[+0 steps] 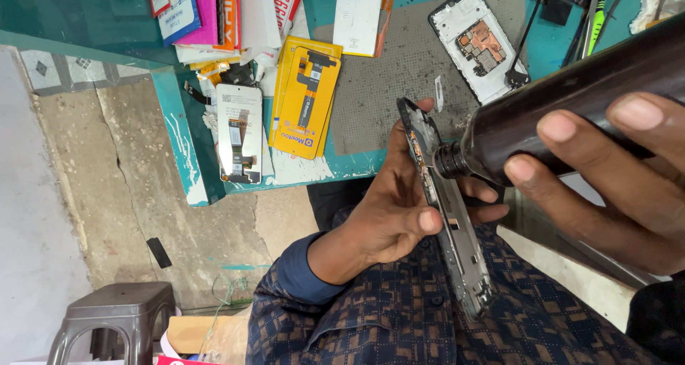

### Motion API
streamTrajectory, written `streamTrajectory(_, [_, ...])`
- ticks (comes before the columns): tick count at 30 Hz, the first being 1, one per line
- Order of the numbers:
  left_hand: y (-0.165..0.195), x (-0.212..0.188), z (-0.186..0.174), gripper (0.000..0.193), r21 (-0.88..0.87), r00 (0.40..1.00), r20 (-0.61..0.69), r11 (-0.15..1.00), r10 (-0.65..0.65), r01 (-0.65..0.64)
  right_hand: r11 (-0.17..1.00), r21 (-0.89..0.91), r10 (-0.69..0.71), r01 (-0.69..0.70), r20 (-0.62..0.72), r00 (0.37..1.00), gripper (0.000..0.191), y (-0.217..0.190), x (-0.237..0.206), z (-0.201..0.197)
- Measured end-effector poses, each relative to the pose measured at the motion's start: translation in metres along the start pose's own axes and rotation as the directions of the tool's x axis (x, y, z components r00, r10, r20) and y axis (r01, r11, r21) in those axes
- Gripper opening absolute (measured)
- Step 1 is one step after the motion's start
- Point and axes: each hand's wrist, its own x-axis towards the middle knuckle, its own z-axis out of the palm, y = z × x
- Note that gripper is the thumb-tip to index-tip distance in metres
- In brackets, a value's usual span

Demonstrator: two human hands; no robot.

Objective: The person disassembles a mobile phone by removing the back cover and internal components. They use a heat gun to soften adhesive and a metal prying tool to separate parts. The person then places the phone frame on the workbench and handles a new battery package.

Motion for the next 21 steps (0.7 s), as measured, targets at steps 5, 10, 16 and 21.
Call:
streamTrajectory(5, [0.002, -0.001, -0.002, 0.107, -0.006, 1.000, 0.012, 1.000, -0.002, 0.002, 0.995, -0.056, 0.091, -0.085, 0.137, 0.986, 0.053, -0.008, -0.002, -0.001])
streamTrajectory(10, [0.004, -0.003, -0.003, 0.114, -0.059, 1.000, 0.015, 0.998, 0.000, 0.001, 0.507, 0.608, 0.700, -0.612, 0.124, 0.703, 0.079, -0.030, -0.009, 0.027])
streamTrajectory(16, [0.008, -0.005, -0.007, 0.121, -0.205, 0.988, 0.128, 0.973, -0.086, 0.111, -0.021, 0.802, 0.923, -0.597, 0.245, 0.297, 0.078, -0.064, -0.019, 0.065])
streamTrajectory(21, [0.010, -0.008, -0.008, 0.129, -0.174, 0.987, 0.138, 0.979, -0.086, 0.109, -0.267, 0.777, 0.899, -0.570, 0.414, 0.143, 0.055, -0.079, -0.036, 0.078])
